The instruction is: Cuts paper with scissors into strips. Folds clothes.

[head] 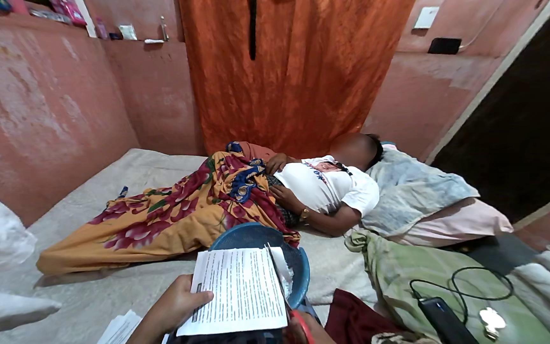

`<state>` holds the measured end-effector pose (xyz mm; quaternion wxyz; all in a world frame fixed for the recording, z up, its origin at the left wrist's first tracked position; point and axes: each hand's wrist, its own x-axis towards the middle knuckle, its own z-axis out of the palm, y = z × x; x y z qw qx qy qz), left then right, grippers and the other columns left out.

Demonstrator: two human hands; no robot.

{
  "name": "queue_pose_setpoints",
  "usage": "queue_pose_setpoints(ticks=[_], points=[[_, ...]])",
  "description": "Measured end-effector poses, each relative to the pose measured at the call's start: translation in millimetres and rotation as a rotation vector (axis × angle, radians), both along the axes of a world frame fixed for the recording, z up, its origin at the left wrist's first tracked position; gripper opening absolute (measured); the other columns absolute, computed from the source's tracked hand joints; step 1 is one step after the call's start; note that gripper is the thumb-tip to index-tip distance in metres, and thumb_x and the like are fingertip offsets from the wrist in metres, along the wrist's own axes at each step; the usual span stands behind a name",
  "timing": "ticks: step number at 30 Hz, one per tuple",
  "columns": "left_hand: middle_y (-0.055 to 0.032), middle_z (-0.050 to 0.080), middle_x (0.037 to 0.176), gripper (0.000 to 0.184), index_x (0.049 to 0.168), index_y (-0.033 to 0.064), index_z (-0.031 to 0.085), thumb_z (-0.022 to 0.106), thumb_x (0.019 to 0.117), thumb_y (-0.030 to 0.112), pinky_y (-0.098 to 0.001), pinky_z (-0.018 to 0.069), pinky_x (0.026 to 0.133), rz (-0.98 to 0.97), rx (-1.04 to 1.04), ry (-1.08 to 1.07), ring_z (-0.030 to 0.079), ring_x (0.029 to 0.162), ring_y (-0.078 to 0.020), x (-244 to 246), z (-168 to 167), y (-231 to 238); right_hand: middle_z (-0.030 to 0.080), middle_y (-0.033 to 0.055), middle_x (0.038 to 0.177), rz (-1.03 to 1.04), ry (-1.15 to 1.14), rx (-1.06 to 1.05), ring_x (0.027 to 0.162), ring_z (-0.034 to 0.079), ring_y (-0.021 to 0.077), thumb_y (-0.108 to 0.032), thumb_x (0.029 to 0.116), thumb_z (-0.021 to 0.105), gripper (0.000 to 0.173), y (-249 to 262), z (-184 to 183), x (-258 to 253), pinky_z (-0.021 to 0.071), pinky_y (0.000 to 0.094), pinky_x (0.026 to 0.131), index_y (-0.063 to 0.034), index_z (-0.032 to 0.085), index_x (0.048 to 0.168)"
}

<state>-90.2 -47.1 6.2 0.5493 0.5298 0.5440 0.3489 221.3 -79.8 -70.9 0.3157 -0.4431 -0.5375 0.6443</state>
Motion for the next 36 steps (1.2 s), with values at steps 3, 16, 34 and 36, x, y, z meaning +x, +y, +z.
queue_pose_setpoints(ticks=[3,16,34,36], points=[[-0.0023,0.077,0.086,0.018,0.106,0.0021,0.069,0.064,0.0892,-0.005,-0.0294,0.0638,0.075,-0.049,-0.008,-0.035,0.075,0.076,-0.0111,-1.6,-3.7,-0.5,0.064,-0.0055,0.074,0.017,0.008,0.007,0.064,0.064,0.0056,-0.036,0.1053,0.037,0.038,1.3,-1.9,0.9,0.0569,0.026,0.064,-0.0038,0.057,0.102],[-0.0034,0.076,0.087,0.018,0.109,-0.0008,0.067,0.065,0.0916,-0.001,-0.0291,0.0629,0.075,0.149,0.111,0.115,0.073,0.076,-0.0096,-17.8,-0.1,2.8,0.066,-0.005,0.074,0.013,0.115,-0.012,0.063,0.064,0.0059,-0.047,0.1027,0.045,0.041,14.5,-8.8,4.8,0.0561,0.0241,0.06,-0.0075,0.058,0.099],[-0.0018,0.075,0.092,0.025,0.118,-0.0037,0.06,0.063,0.0924,-0.006,-0.0243,0.0623,0.076,0.367,0.193,-0.025,0.073,0.079,-0.0049,-7.8,-6.6,8.1,0.071,-0.0019,0.086,-0.177,0.085,0.115,0.074,0.069,0.0079,-0.056,0.1018,0.047,0.055,32.1,9.9,28.5,0.0572,0.0233,0.065,-0.0021,0.054,0.112],[-0.0022,0.075,0.092,0.025,0.118,-0.004,0.06,0.062,0.0927,-0.007,-0.0244,0.0624,0.075,0.371,0.18,-0.046,0.073,0.079,-0.0054,-7.4,-9.1,9.3,0.07,0.0008,0.088,-0.096,-0.121,0.069,0.073,0.067,0.0077,-0.032,0.1081,0.039,0.039,28.4,19.3,27.0,0.0565,0.0246,0.067,0.0014,0.057,0.113]])
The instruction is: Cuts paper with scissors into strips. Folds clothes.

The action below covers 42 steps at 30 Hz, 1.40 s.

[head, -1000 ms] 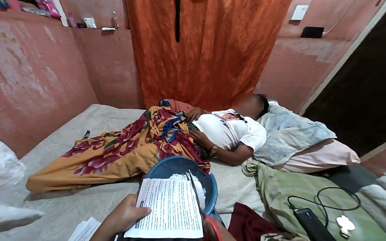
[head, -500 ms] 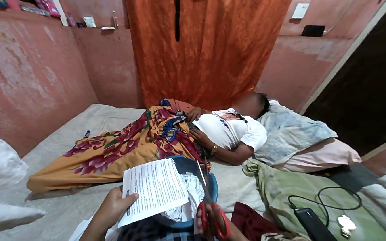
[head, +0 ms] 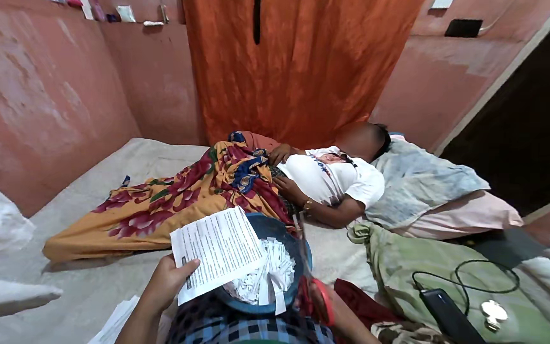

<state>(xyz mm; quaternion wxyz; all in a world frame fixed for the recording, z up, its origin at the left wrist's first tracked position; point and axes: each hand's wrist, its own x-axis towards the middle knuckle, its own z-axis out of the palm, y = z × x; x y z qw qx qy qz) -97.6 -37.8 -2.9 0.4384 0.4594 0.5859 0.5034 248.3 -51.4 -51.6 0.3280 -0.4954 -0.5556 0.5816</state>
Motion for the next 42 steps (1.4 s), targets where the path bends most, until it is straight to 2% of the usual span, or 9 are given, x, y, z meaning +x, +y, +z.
queue_pose_setpoints(ticks=[3,12,16,22,26,29,31,33,42], points=[[-0.0035,0.075,0.091,0.024,0.117,-0.0045,0.06,0.062,0.0932,-0.008,-0.0249,0.0625,0.075,0.015,0.002,-0.022,0.073,0.079,-0.007,0.7,-1.9,1.5,0.072,0.0027,0.088,0.08,-0.138,-0.044,0.071,0.067,0.0095,-0.03,0.1041,0.044,0.034,-5.1,7.0,-7.1,0.056,0.0287,0.066,-0.0013,0.059,0.11],[-0.0064,0.074,0.092,0.021,0.117,-0.0056,0.062,0.063,0.096,-0.002,-0.0275,0.0621,0.076,-0.048,-0.096,0.046,0.073,0.079,-0.0087,7.2,-10.9,5.1,0.074,0.0058,0.098,0.033,-0.096,-0.016,0.078,0.071,0.0123,-0.029,0.1025,0.051,0.028,3.7,10.0,-21.4,0.0584,0.0312,0.072,-0.0029,0.057,0.111],[-0.0132,0.072,0.101,0.027,0.124,-0.0067,0.059,0.063,0.1,0.006,-0.0344,0.0599,0.084,-0.128,-0.291,0.123,0.071,0.087,-0.0145,1.8,-33.2,17.9,0.071,0.0062,0.09,0.092,-0.26,-0.013,0.077,0.07,0.0166,-0.042,0.0956,0.063,0.04,9.7,3.3,-16.4,0.0583,0.0384,0.075,-0.0041,0.061,0.109],[-0.0151,0.072,0.1,0.03,0.124,-0.0075,0.059,0.065,0.0999,0.01,-0.0377,0.06,0.085,-0.178,-0.368,0.129,0.072,0.087,-0.0179,14.5,-54.8,26.7,0.068,0.0145,0.088,0.244,-0.568,0.073,0.082,0.067,0.0295,-0.058,0.0894,0.069,0.059,10.3,9.0,-17.1,0.0534,0.0537,0.078,-0.0023,0.065,0.111],[-0.0218,0.07,0.112,0.036,0.126,-0.0051,0.062,0.063,0.1023,0.022,-0.0507,0.0542,0.097,-0.234,-0.368,0.397,0.07,0.104,-0.0304,19.1,-56.6,32.9,0.067,0.0168,0.09,0.308,-0.692,0.101,0.086,0.067,0.0337,-0.059,0.0886,0.07,0.063,9.0,17.8,-20.1,0.0521,0.0571,0.079,-0.0024,0.063,0.114],[-0.0251,0.061,0.135,0.048,0.143,-0.0012,0.052,0.064,0.1004,0.017,-0.0554,0.0452,0.11,-0.15,-0.305,0.472,0.059,0.126,-0.038,20.7,-61.0,31.4,0.068,0.0176,0.092,0.377,-0.752,0.12,0.089,0.067,0.0352,-0.062,0.0883,0.069,0.066,9.3,19.3,-23.1,0.0519,0.0581,0.082,-0.0019,0.063,0.116],[-0.0244,0.059,0.138,0.056,0.149,0.0006,0.044,0.065,0.0999,0.015,-0.0537,0.0473,0.108,-0.114,-0.311,0.454,0.061,0.126,-0.0361,22.8,-63.7,30.3,0.069,0.0187,0.095,0.41,-0.776,0.136,0.093,0.068,0.037,-0.059,0.089,0.07,0.064,8.4,19.7,-24.7,0.0513,0.0597,0.083,-0.0023,0.063,0.117],[-0.0257,0.056,0.141,0.057,0.15,-0.0005,0.043,0.066,0.0992,0.012,-0.0544,0.0467,0.109,-0.105,-0.322,0.46,0.06,0.126,-0.0374,24.0,-65.8,30.0,0.069,0.0193,0.098,0.428,-0.784,0.135,0.095,0.067,0.0378,-0.057,0.0897,0.07,0.063,5.8,21.7,-26.3,0.0509,0.0603,0.085,-0.0025,0.062,0.119],[-0.0269,0.069,0.109,0.036,0.121,-0.0094,0.063,0.069,0.0973,0.016,-0.0572,0.0526,0.096,-0.096,-0.367,0.454,0.069,0.102,-0.0376,17.8,-62.2,18.7,0.068,0.0202,0.099,0.445,-0.806,0.149,0.097,0.067,0.0391,-0.055,0.0901,0.07,0.062,0.8,23.6,-27.7,0.0501,0.0614,0.086,-0.0022,0.062,0.12]])
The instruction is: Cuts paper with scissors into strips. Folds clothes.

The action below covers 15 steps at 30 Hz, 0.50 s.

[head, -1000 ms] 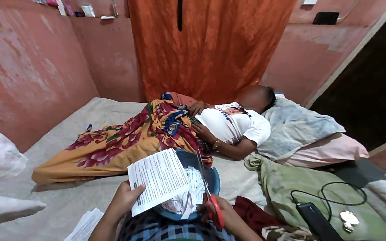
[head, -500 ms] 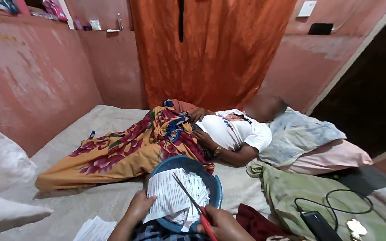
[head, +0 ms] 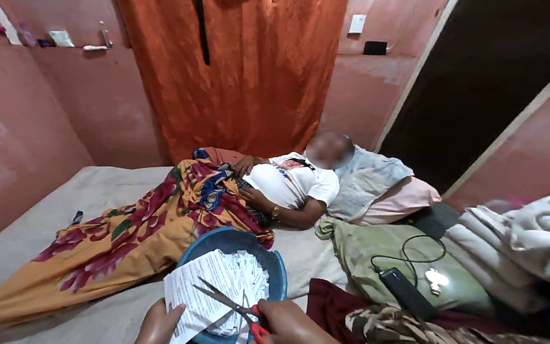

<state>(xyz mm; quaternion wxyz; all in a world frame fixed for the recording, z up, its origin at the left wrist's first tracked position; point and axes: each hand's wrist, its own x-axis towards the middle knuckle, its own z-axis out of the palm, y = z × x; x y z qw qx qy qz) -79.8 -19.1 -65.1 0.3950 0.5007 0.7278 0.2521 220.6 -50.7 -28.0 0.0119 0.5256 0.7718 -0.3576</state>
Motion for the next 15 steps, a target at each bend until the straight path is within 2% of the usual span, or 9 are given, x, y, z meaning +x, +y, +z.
queue_pose_setpoints(ticks=[4,7,11,13,15], points=[[-0.0256,0.07,0.105,0.032,0.116,-0.0099,0.065,0.071,0.0956,0.014,-0.0552,0.0543,0.093,0.007,-0.002,-0.035,0.07,0.098,-0.0348,-11.7,-0.5,-14.0,0.068,0.0198,0.098,0.023,0.009,0.018,0.095,0.067,0.0388,-0.057,0.0903,0.07,0.062,-2.8,1.9,-0.6,0.0505,0.0613,0.084,-0.0023,0.061,0.118],[-0.0248,0.07,0.106,0.032,0.119,-0.0106,0.063,0.068,0.0969,0.011,-0.0516,0.0547,0.093,0.021,0.018,-0.074,0.07,0.097,-0.0308,-21.4,-8.6,-19.4,0.068,0.0203,0.096,0.0,0.047,0.046,0.094,0.067,0.039,-0.056,0.0895,0.071,0.062,-2.4,1.5,-2.9,0.0505,0.0611,0.083,-0.001,0.061,0.117],[-0.0243,0.07,0.105,0.033,0.119,-0.0103,0.063,0.068,0.0974,0.013,-0.0528,0.0544,0.092,0.048,0.064,-0.05,0.07,0.096,-0.0309,-32.8,-2.0,-18.0,0.068,0.0205,0.096,-0.091,0.195,0.044,0.092,0.067,0.037,-0.05,0.0896,0.074,0.06,1.0,-0.5,-2.5,0.0513,0.0591,0.084,0.0009,0.061,0.117],[-0.0248,0.07,0.103,0.036,0.119,-0.0104,0.063,0.069,0.0971,0.017,-0.0558,0.0543,0.09,0.066,0.129,-0.011,0.07,0.095,-0.0332,-37.6,10.7,-19.1,0.068,0.0179,0.095,-0.145,0.354,0.049,0.087,0.067,0.0325,-0.047,0.0891,0.075,0.057,1.0,-9.1,0.5,0.053,0.0553,0.081,0.0012,0.061,0.117],[-0.0269,0.07,0.104,0.038,0.12,-0.0113,0.063,0.068,0.0969,0.018,-0.0594,0.0527,0.091,0.097,0.228,0.013,0.07,0.096,-0.0356,-36.7,28.5,-22.6,0.069,0.0126,0.098,-0.179,0.56,0.015,0.082,0.066,0.0221,-0.043,0.0902,0.071,0.053,0.7,-17.0,4.4,0.0537,0.0451,0.077,0.0004,0.058,0.118]])
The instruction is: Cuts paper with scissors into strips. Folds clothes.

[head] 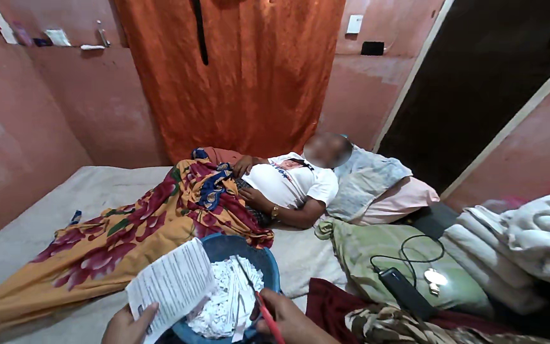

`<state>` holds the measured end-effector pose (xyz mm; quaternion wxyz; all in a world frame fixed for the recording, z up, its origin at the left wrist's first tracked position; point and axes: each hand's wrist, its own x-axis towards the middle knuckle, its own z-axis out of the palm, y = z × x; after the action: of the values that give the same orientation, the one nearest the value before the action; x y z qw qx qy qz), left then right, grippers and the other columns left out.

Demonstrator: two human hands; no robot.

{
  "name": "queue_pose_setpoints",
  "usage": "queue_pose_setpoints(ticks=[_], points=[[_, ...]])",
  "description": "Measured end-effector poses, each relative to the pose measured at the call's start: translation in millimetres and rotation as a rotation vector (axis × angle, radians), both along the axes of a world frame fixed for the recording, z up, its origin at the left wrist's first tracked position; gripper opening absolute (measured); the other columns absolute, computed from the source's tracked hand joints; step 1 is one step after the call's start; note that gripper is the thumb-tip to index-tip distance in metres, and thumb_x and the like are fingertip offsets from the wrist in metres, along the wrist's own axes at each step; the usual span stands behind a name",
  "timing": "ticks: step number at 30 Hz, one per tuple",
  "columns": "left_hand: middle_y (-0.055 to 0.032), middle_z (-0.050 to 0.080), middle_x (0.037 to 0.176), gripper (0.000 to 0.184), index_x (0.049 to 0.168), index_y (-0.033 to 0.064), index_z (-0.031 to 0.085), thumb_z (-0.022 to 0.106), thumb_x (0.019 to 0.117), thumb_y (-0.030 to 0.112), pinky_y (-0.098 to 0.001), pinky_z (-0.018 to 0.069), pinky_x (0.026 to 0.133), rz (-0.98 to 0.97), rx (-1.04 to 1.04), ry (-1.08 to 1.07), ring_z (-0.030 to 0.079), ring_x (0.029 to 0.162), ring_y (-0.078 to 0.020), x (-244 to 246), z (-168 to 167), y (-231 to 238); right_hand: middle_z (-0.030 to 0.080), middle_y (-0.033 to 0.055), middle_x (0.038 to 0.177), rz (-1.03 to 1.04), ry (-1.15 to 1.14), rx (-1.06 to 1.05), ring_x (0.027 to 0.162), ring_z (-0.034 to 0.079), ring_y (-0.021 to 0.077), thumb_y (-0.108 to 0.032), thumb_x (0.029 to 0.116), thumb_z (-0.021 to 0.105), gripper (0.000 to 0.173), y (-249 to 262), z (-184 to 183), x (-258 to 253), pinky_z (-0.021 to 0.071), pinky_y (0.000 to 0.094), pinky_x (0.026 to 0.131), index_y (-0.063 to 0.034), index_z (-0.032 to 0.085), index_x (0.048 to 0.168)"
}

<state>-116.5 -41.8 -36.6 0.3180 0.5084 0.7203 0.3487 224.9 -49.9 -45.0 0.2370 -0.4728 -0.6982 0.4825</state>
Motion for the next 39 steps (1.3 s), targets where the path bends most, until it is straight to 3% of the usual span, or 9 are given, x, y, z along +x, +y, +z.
queue_pose_setpoints(ticks=[3,5,7,12,23,27,32,37,39], points=[[-0.0205,0.07,0.106,0.041,0.124,-0.0108,0.06,0.068,0.0957,0.017,-0.045,0.0565,0.09,0.066,0.225,-0.046,0.07,0.093,-0.0194,10.7,19.7,-4.1,0.068,0.0045,0.096,-0.012,0.233,-0.055,0.076,0.063,0.0082,-0.044,0.0919,0.061,0.052,-4.3,0.7,4.6,0.0531,0.0289,0.069,0.0009,0.055,0.119],[-0.0105,0.07,0.105,0.042,0.126,-0.0099,0.057,0.069,0.0935,0.014,-0.0273,0.0581,0.086,0.101,0.385,-0.15,0.068,0.091,-0.0039,18.2,26.9,-2.5,0.067,0.0007,0.094,-0.02,0.264,-0.1,0.074,0.062,0.0048,-0.049,0.0912,0.061,0.056,-7.3,0.7,9.8,0.0525,0.0249,0.066,-0.0003,0.055,0.12],[0.0006,0.072,0.1,0.037,0.122,-0.0074,0.056,0.068,0.09,0.006,-0.0193,0.06,0.081,0.106,0.52,-0.311,0.069,0.088,0.0029,23.6,32.2,3.0,0.066,-0.0015,0.09,-0.004,0.242,-0.129,0.073,0.062,0.0044,-0.048,0.0899,0.063,0.054,-10.1,-0.2,16.2,0.0531,0.025,0.067,-0.0015,0.057,0.116],[0.0041,0.075,0.09,0.024,0.114,-0.0019,0.061,0.066,0.0902,-0.003,-0.0229,0.0631,0.075,0.084,0.528,-0.489,0.073,0.08,-0.0025,34.4,40.7,6.2,0.064,0.0006,0.084,0.056,0.124,-0.154,0.071,0.06,0.0067,-0.037,0.089,0.066,0.043,-24.8,1.9,24.3,0.0516,0.0284,0.067,0.0005,0.061,0.109],[0.0014,0.075,0.092,0.021,0.112,-0.0026,0.065,0.066,0.0916,-0.002,-0.0216,0.062,0.078,-0.081,0.455,-0.442,0.072,0.082,-0.0014,54.7,30.5,2.1,0.065,-0.0009,0.084,0.013,0.15,-0.139,0.073,0.063,0.0069,-0.052,0.0897,0.063,0.058,-24.6,-4.8,13.9,0.055,0.0299,0.069,0.0012,0.059,0.112],[0.0014,0.076,0.091,0.019,0.111,-0.002,0.066,0.066,0.0919,-0.002,-0.021,0.0618,0.077,-0.091,0.44,-0.453,0.072,0.081,-0.0008,54.8,32.3,2.3,0.061,-0.0031,0.075,-0.031,0.141,-0.097,0.065,0.06,0.0048,-0.03,0.0967,0.057,0.031,-28.4,-1.8,12.6,0.0538,0.0278,0.064,0.0007,0.06,0.104],[0.0013,0.076,0.089,0.017,0.11,-0.001,0.067,0.066,0.0924,-0.003,-0.022,0.0625,0.076,-0.103,0.411,-0.473,0.073,0.079,-0.0023,53.1,36.4,1.7,0.062,-0.0065,0.071,-0.044,0.222,-0.111,0.061,0.061,0.003,-0.025,0.0964,0.057,0.021,-29.3,-6.4,13.8,0.0538,0.0251,0.06,-0.004,0.059,0.098],[0.0021,0.077,0.089,0.019,0.109,0.0003,0.067,0.066,0.0909,-0.005,-0.0225,0.063,0.076,-0.144,0.389,-0.527,0.073,0.08,-0.0033,53.5,38.5,-3.0,0.063,-0.0083,0.077,0.011,0.236,-0.143,0.066,0.06,0.0022,-0.062,0.0873,0.064,0.061,-25.0,-9.6,16.0,0.0536,0.0243,0.064,-0.0045,0.058,0.104],[0.0028,0.076,0.089,0.019,0.109,0.0008,0.067,0.066,0.0904,-0.005,-0.0219,0.0627,0.076,-0.172,0.354,-0.523,0.073,0.079,-0.0026,54.9,41.1,-5.9,0.063,-0.0084,0.077,0.019,0.239,-0.147,0.067,0.061,0.0022,-0.068,0.0855,0.064,0.066,-23.0,-8.6,15.8,0.0534,0.0241,0.064,-0.0051,0.058,0.105]])
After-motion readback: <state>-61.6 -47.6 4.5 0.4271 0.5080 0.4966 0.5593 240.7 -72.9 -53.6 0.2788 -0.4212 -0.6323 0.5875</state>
